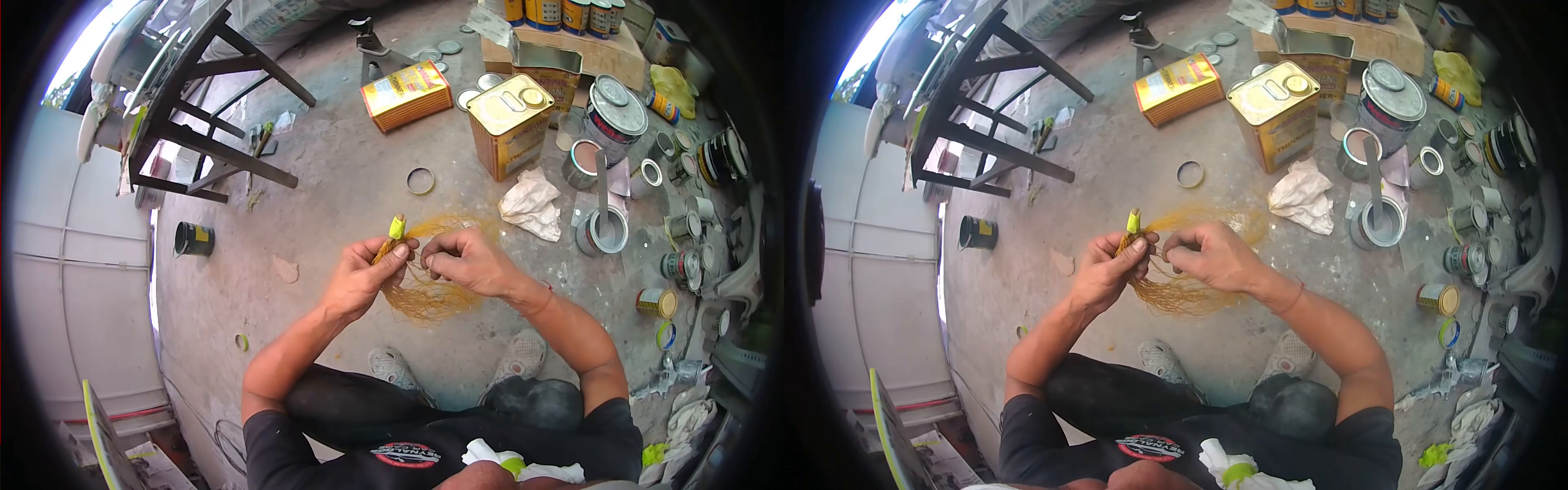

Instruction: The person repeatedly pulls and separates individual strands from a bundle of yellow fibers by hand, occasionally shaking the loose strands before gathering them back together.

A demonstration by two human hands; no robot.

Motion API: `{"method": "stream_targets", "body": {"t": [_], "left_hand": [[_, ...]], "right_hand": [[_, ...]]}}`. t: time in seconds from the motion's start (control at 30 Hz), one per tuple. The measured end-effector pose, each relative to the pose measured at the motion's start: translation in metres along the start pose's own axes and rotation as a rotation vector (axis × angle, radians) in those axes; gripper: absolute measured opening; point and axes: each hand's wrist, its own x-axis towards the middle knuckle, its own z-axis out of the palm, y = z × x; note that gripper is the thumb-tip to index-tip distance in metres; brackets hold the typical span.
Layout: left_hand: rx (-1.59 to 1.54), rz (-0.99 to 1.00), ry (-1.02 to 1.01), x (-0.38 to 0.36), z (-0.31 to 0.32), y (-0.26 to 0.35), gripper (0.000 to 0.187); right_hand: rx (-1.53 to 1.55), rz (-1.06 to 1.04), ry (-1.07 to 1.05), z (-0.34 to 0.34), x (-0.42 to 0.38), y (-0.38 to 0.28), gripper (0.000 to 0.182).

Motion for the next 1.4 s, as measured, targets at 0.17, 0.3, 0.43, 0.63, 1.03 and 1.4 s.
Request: {"method": "stream_targets", "body": {"t": [0.17, 0.3, 0.43, 0.63, 1.03, 1.4], "left_hand": [[0.069, 0.167, 0.336, 0.009, -0.010, 0.006, 0.020], [-0.073, 0.508, 0.591, 0.019, -0.077, 0.036, 0.015], [-0.165, 0.726, 0.862, 0.004, -0.162, 0.058, 0.015], [-0.069, 0.659, 0.781, -0.025, -0.182, 0.067, 0.013], [0.133, 0.059, 0.125, 0.002, -0.008, 0.014, 0.032], [0.202, 0.055, 0.064, 0.000, 0.010, 0.008, 0.025]], "right_hand": [[-0.444, -0.073, 0.310, 0.011, -0.008, -0.002, 0.016], [-0.772, -0.226, 0.440, -0.009, -0.025, 0.040, 0.012], [-1.078, -0.070, 0.594, -0.064, -0.056, 0.100, 0.014], [-1.126, 0.390, 0.614, -0.140, -0.119, 0.168, 0.023], [-0.474, -0.315, 0.206, 0.002, -0.011, -0.023, 0.020], [0.343, 0.187, -0.086, 0.002, -0.006, -0.006, 0.023]]}}
